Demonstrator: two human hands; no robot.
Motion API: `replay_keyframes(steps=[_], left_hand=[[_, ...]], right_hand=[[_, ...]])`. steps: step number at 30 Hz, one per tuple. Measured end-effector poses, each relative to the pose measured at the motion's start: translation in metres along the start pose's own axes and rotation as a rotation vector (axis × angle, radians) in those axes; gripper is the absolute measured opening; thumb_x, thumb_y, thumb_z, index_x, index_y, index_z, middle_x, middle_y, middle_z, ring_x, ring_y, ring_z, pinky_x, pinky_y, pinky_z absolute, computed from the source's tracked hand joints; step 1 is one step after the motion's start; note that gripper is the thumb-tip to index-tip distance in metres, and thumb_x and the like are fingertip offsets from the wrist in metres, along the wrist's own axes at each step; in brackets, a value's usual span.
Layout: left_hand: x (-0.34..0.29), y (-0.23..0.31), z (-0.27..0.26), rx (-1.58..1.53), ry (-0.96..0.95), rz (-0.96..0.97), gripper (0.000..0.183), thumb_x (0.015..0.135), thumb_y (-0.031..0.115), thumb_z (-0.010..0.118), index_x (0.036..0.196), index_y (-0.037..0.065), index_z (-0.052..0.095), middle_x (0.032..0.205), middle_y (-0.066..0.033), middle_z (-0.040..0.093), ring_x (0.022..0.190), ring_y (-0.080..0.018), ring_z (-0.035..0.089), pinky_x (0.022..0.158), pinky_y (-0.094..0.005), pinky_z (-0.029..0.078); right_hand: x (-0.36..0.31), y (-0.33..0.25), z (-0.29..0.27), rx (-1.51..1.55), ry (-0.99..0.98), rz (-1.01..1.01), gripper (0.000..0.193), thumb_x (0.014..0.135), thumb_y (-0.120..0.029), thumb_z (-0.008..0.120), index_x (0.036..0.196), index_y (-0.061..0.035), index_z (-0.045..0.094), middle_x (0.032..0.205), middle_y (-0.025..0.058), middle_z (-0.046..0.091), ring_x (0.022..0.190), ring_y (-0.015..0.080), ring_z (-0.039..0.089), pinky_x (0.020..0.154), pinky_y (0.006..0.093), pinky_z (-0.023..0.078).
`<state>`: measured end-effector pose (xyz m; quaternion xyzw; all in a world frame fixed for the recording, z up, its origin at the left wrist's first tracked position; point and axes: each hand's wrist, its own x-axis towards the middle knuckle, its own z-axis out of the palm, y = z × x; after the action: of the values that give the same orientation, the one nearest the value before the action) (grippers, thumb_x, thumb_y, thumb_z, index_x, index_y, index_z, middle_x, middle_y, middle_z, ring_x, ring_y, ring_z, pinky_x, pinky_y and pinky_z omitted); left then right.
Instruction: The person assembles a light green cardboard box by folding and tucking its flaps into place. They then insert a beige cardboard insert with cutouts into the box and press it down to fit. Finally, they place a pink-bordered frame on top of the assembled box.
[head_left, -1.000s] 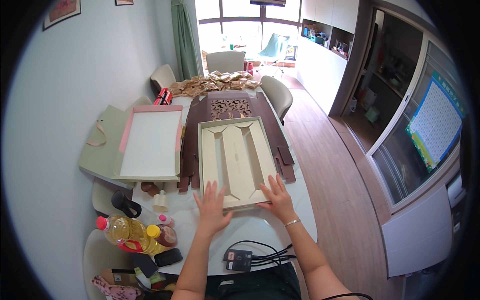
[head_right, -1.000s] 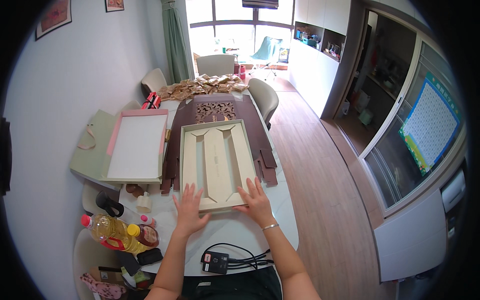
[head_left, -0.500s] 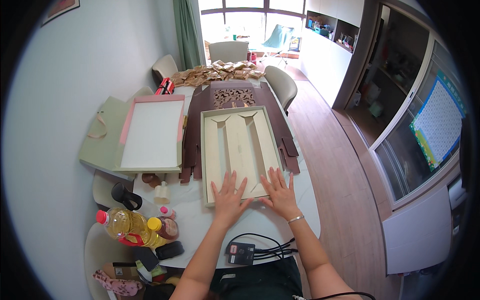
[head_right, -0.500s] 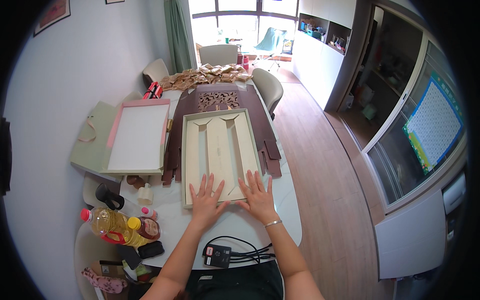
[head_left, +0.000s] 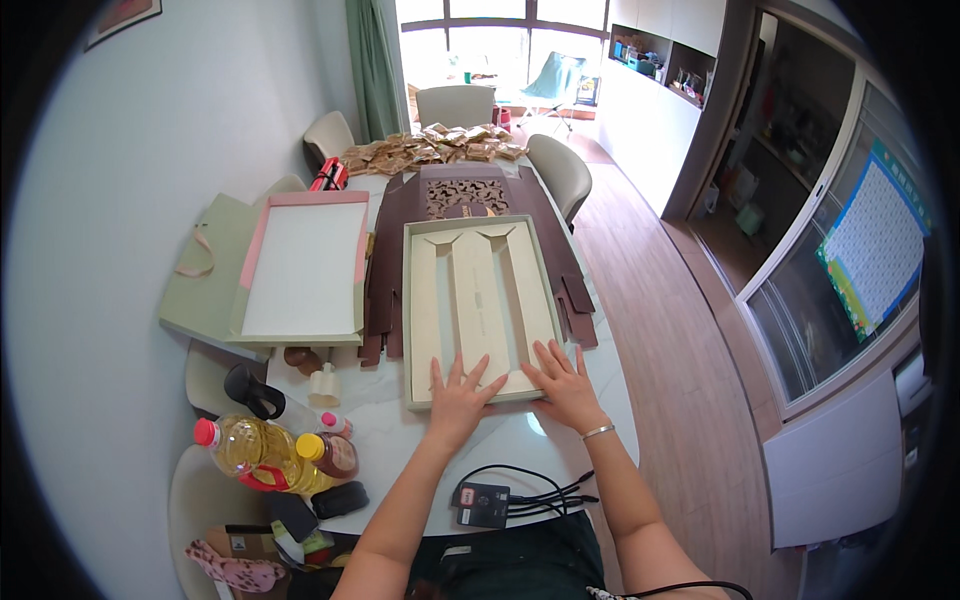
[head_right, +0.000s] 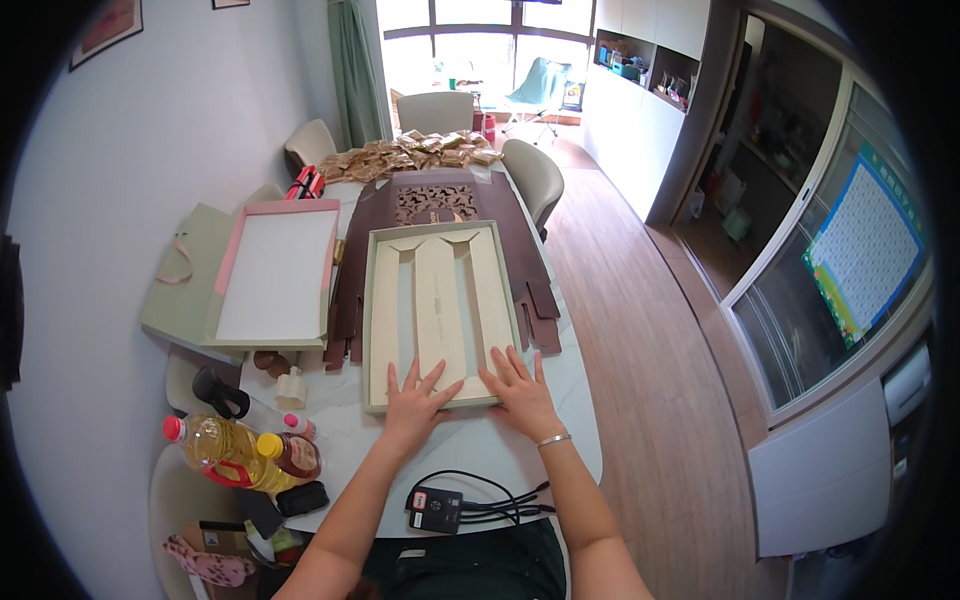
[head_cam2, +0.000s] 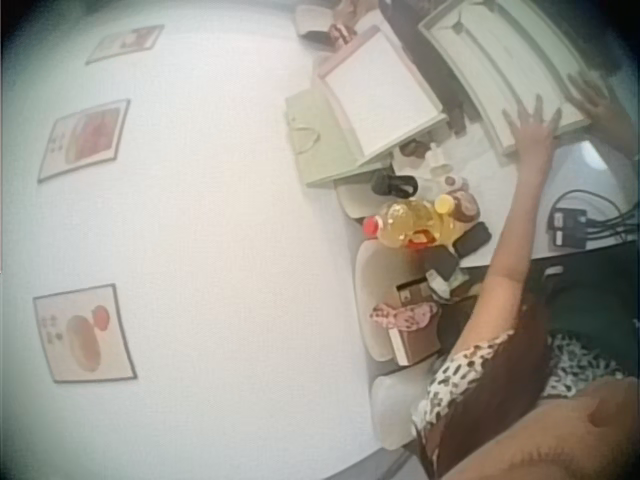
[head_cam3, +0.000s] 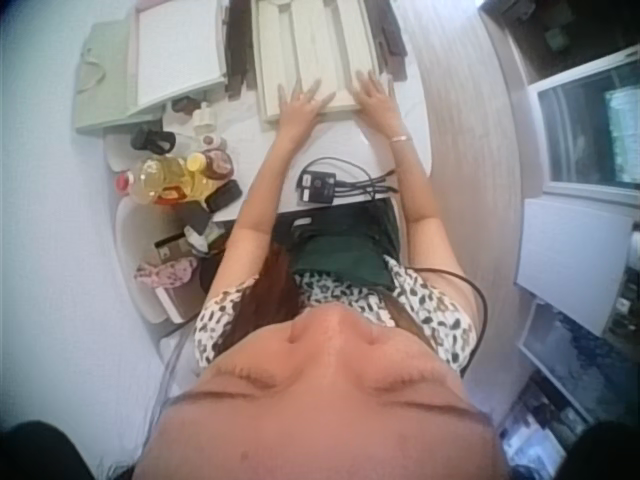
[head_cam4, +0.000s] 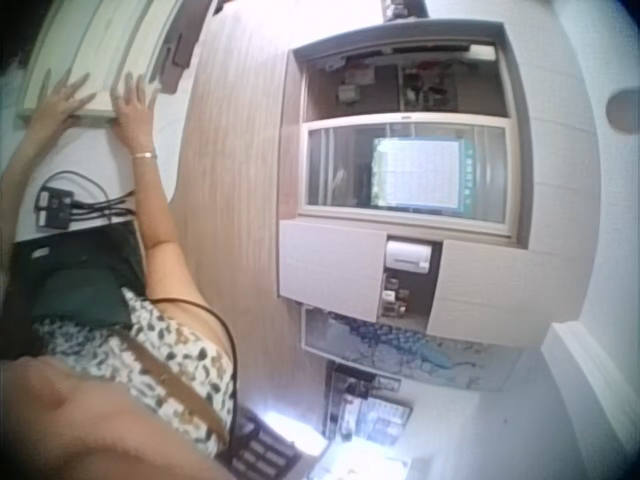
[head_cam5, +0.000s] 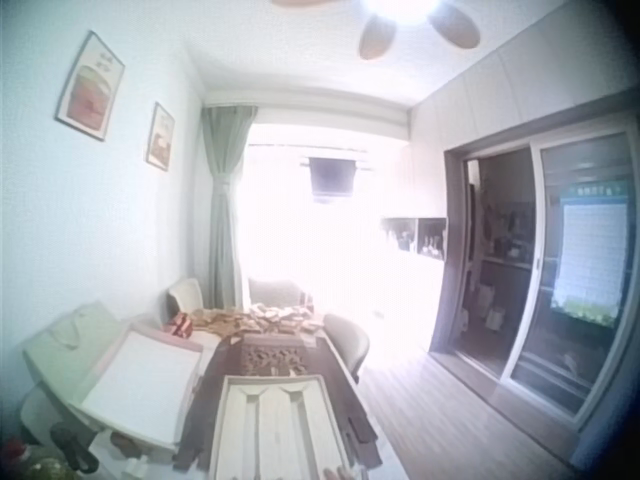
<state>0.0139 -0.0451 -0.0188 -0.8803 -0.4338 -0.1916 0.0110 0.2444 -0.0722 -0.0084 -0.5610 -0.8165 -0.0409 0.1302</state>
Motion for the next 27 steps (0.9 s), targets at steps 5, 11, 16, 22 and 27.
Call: replay_keyframes(steps=[5,11,16,22,27], left_hand=[[-0.003,-0.032,-0.01,0.045,-0.089,0.15,0.064,0.069,0.031,0.078,0.129,0.038,0.057,0.145,-0.0014,0.046,0.136,-0.0356,0.037,0.11,-0.0707,0.01],[-0.009,-0.028,-0.045,-0.24,0.089,-0.093,0.066,0.064,0.042,0.08,0.127,0.036,0.06,0.146,-0.0026,0.045,0.138,-0.0336,0.034,0.111,-0.0699,0.003],[-0.011,-0.002,-0.017,-0.174,0.008,0.008,0.064,0.062,0.034,0.082,0.123,0.035,0.063,0.142,-0.0004,0.05,0.139,-0.0292,0.036,0.11,-0.0694,0.005],[-0.017,-0.021,-0.009,-0.2,-0.088,0.131,0.051,0.06,0.027,0.083,0.11,0.032,0.07,0.126,0.007,0.062,0.137,-0.0269,0.038,0.11,-0.0697,0.007],[-0.019,-0.042,-0.041,-0.446,-0.351,0.08,0.032,0.066,0.028,0.082,0.096,0.024,0.073,0.124,0.0039,0.064,0.135,-0.0243,0.041,0.11,-0.0679,0.008]], right_hand=[[-0.019,-0.017,0.012,0.002,0.016,-0.046,0.078,0.068,-0.035,0.08,0.138,-0.0228,0.048,0.15,0.0112,0.037,0.14,0.0318,0.032,0.112,0.0634,0.017],[-0.007,-0.031,-0.013,0.069,0.014,-0.123,0.08,0.08,-0.057,0.064,0.143,-0.0134,0.041,0.149,0.0134,0.038,0.141,0.0276,0.032,0.113,0.0632,0.014],[0.014,-0.014,0.019,0.123,0.122,0.06,0.076,0.087,-0.058,0.054,0.14,-0.0037,0.044,0.148,0.0154,0.038,0.142,0.0277,0.03,0.113,0.0605,0.014],[0.01,-0.002,0.002,0.149,0.047,-0.003,0.064,0.086,-0.058,0.057,0.124,-0.007,0.057,0.137,0.0125,0.051,0.13,0.0272,0.044,0.11,0.0644,0.018],[-0.003,-0.02,-0.017,0.098,0.0,-0.071,0.054,0.084,-0.055,0.062,0.108,-0.0072,0.064,0.123,0.0103,0.06,0.113,0.027,0.054,0.107,0.0624,0.024]])
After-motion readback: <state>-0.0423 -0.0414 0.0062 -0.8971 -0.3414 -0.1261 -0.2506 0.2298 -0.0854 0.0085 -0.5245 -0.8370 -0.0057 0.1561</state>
